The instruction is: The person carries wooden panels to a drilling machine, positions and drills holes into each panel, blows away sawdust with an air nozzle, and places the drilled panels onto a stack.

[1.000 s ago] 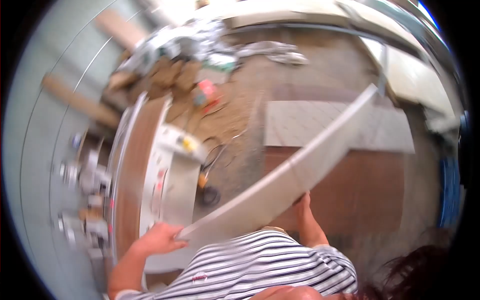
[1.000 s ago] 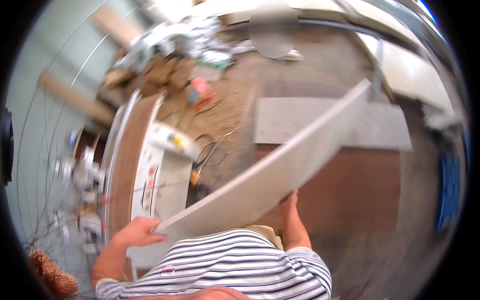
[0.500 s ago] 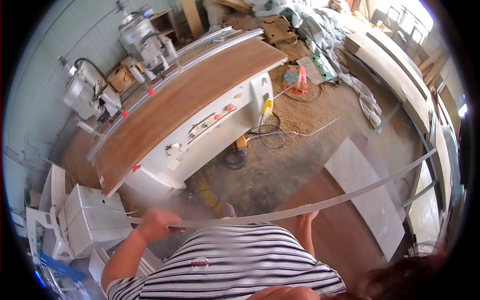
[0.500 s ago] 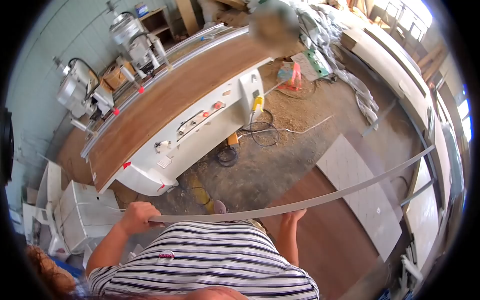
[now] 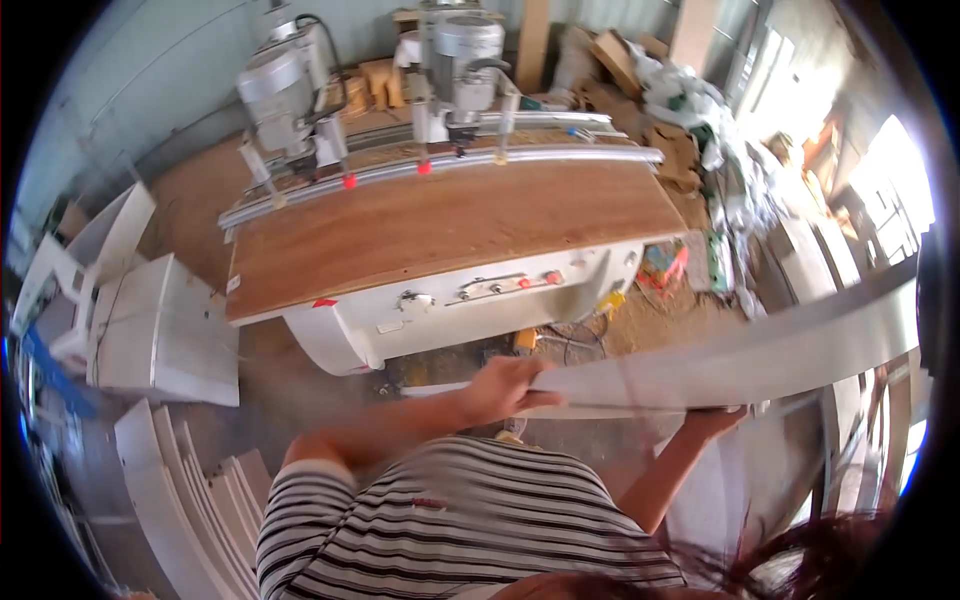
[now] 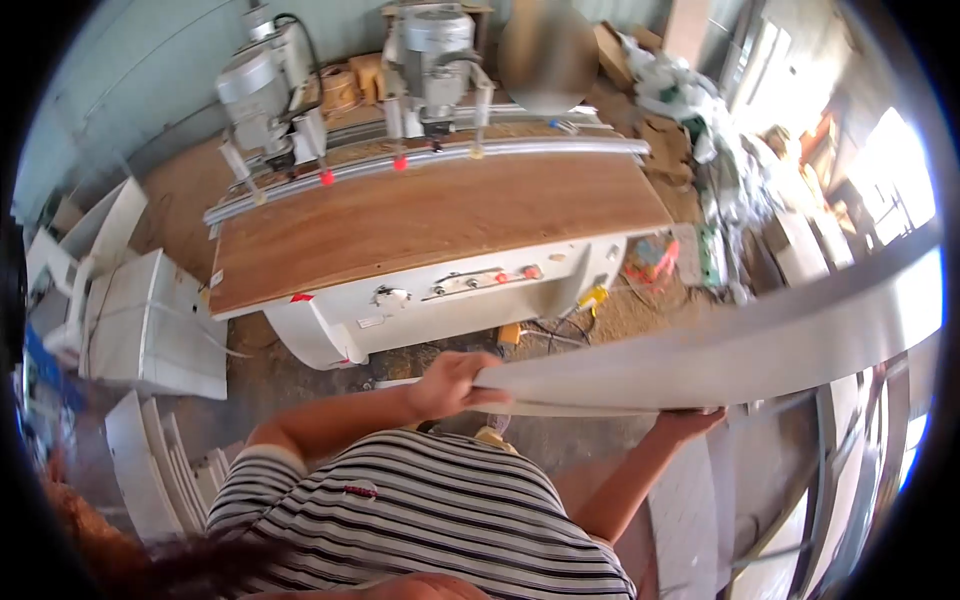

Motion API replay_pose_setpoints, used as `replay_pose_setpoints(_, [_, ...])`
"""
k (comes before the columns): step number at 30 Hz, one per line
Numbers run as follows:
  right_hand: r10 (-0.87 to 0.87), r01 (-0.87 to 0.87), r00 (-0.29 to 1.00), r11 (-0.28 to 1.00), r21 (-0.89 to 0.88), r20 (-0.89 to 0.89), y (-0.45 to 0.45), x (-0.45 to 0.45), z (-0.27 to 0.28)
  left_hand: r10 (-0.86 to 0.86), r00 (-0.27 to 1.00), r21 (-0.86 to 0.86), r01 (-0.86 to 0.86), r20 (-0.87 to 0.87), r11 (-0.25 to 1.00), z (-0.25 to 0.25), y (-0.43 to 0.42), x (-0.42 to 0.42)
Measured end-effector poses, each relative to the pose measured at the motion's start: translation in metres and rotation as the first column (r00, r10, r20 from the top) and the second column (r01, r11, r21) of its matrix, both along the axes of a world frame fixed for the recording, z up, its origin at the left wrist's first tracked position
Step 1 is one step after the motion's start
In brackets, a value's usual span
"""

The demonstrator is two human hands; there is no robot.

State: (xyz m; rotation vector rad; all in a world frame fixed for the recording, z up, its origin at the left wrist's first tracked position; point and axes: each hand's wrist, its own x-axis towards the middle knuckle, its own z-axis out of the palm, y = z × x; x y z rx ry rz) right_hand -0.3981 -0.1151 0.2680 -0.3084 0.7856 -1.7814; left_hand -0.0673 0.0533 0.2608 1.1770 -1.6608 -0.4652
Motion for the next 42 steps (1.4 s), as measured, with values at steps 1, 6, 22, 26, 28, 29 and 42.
replay_pose_setpoints(1, [0.022, -0.03, 0.997, 0.995, -0.094, -0.079, -0.019, 0.015, 0.014, 0.063, 0.997, -0.03, -0.064, -0.049, 0.997, 0.015, -0.014, -0.006])
replay_pose_setpoints(6, [-0.054, -0.034, 0.914, 0.977, -0.21, -0.401, -0.089, 0.086, 0.054, 0.428, 0.749, 0.125, -0.427, -0.506, 0.896, 0.054, -0.043, 0.004])
replay_pose_setpoints(22, [-0.326, -0.793, -0.545, 0.499, 0.349, -0.772, -0.142, 0.368, 0.003, 0.254, -0.356, 0.332, -0.178, -0.899, 0.926, -0.161, 0.027, 0.024])
replay_pose_setpoints(26, [-0.327, -0.807, -0.578, 0.366, 0.464, -0.748, -0.147, 0.443, -0.034, 0.319, -0.366, 0.42, -0.239, -0.874, 0.876, -0.185, 0.034, 0.049])
replay_pose_setpoints(28, [-0.339, -0.838, -0.531, 0.345, 0.423, -0.776, -0.145, 0.475, -0.053, 0.325, -0.387, 0.442, -0.266, -0.863, 0.856, -0.196, 0.042, 0.065])
replay_pose_setpoints(29, [-0.324, -0.814, -0.575, 0.326, 0.481, -0.752, -0.142, 0.492, -0.062, 0.333, -0.396, 0.458, -0.28, -0.856, 0.844, -0.202, 0.047, 0.074])
replay_pose_setpoints(42, [-0.441, -0.786, -0.616, 0.28, 0.552, -0.653, -0.131, 0.621, -0.164, 0.449, -0.397, 0.583, -0.342, -0.8, 0.737, -0.256, 0.07, 0.206])
